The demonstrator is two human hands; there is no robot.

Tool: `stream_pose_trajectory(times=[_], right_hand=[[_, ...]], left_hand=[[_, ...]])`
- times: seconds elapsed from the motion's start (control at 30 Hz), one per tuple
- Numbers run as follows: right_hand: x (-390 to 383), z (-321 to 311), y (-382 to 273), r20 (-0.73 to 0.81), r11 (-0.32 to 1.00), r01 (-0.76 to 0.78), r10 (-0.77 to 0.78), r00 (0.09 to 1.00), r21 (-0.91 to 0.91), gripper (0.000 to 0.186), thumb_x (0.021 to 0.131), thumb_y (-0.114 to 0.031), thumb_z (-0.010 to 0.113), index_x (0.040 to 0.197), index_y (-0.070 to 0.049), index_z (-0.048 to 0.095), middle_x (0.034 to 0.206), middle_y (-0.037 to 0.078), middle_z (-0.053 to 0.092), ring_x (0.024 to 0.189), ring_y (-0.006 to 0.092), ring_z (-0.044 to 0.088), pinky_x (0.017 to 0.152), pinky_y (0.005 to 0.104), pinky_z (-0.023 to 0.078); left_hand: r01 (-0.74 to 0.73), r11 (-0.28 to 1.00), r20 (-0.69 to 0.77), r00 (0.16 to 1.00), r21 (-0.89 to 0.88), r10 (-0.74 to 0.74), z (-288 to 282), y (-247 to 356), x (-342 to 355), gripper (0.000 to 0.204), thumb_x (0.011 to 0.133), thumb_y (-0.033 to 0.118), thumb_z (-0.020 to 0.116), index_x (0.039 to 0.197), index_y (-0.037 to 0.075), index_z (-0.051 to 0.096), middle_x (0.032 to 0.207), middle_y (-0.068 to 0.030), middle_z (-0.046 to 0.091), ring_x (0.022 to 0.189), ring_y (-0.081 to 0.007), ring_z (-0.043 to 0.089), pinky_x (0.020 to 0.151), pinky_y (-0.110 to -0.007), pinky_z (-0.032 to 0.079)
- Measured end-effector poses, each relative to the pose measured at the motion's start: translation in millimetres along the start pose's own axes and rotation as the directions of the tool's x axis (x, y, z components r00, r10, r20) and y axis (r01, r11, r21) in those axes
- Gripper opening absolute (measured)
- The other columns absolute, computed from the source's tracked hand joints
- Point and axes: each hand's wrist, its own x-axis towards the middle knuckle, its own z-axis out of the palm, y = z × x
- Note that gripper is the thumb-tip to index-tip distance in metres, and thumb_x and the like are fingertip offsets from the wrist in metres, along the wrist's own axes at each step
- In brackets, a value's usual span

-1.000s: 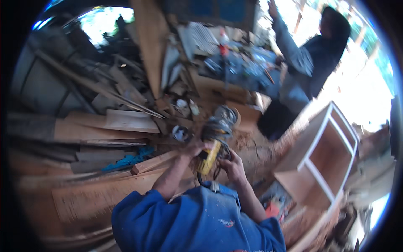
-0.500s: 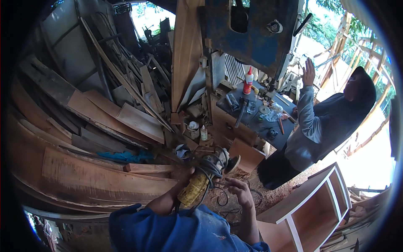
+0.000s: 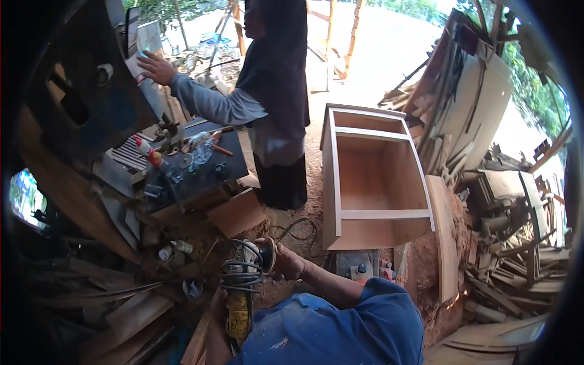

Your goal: The person sands the outer edges and surfaces of a small wooden cabinet using a power sander. They then set the sander down and pick up several wooden planks.

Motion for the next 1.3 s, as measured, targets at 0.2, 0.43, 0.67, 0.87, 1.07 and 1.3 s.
stream_pose_trajectory(times=[0.2,0.43,0.67,0.87,1.07,1.3], right_hand=[[-44.2,12.8,-38.9,-0.042,0.951,0.117,-0.134,0.99,-0.288,0.099,0.087,-0.07,0.062,0.157,-0.016,0.017,0.14,0.018,0.049,0.111,0.0301,0.064,0.079,0.0387,0.06],[-63.9,-61.0,-35.1,-0.133,0.961,-0.128,0.097,0.986,-0.245,0.065,0.092,-0.029,0.068,0.149,-0.009,0.046,0.126,0.012,0.064,0.105,0.0184,0.064,0.088,0.0348,0.054],[-22.1,50.5,-118.1,-0.255,0.417,-0.069,-0.41,0.876,-0.906,0.032,0.088,-0.027,0.074,0.109,-0.002,0.073,0.082,-0.001,0.067,0.074,0.0082,0.059,0.066,0.0279,0.048],[-105.3,168.6,-106.2,-0.166,0.232,-0.125,-0.169,0.972,-0.965,0.049,0.093,-0.041,0.071,0.116,0.002,0.071,0.089,0.008,0.075,0.078,0.0168,0.069,0.068,0.0361,0.053],[-205.0,136.1,-26.7,-0.717,-0.244,-0.734,-0.172,0.676,-0.634,0.029,0.095,-0.035,0.059,0.1,-0.011,0.075,0.083,0.012,0.074,0.078,0.0278,0.071,0.071,0.0427,0.054],[-235.7,135.6,-84.7,-0.549,0.334,-0.724,-0.833,0.074,-0.604,0.033,0.102,-0.033,0.056,0.095,-0.004,0.068,0.07,0.011,0.068,0.058,0.0233,0.069,0.056,0.0397,0.053]], left_hand=[[0.282,0.957,0.155,0.945,0.063,-0.288,18.7,-17.3,7.7,0.075,0.09,0.056,0.067,0.138,0.001,0.049,0.117,-0.0215,0.064,0.095,-0.0304,0.069,0.08,-0.04,0.059],[0.37,0.927,0.184,0.908,0.066,-0.376,-13.4,-13.7,29.2,0.073,0.088,0.048,0.072,0.136,-0.002,0.048,0.115,-0.0254,0.063,0.097,-0.0408,0.067,0.082,-0.053,0.058],[0.448,0.884,0.153,0.872,0.137,-0.465,-47.1,5.6,38.8,0.072,0.089,0.048,0.071,0.135,-0.003,0.048,0.115,-0.0256,0.064,0.097,-0.0404,0.067,0.083,-0.052,0.058],[0.535,0.825,0.131,0.819,0.182,-0.559,-73.8,17.0,41.5,0.072,0.089,0.047,0.071,0.135,-0.003,0.048,0.114,-0.0257,0.064,0.097,-0.0401,0.068,0.083,-0.052,0.058],[0.626,0.739,0.213,0.709,0.25,-0.672,-67.7,5.4,75.2,0.071,0.09,0.047,0.07,0.135,-0.003,0.048,0.114,-0.0258,0.064,0.097,-0.0397,0.068,0.084,-0.052,0.058],[0.634,0.647,0.227,0.617,0.424,-0.753,-36.0,14.4,127.3,0.07,0.09,0.046,0.069,0.135,-0.004,0.049,0.113,-0.0259,0.064,0.097,-0.0393,0.068,0.084,-0.051,0.058]])
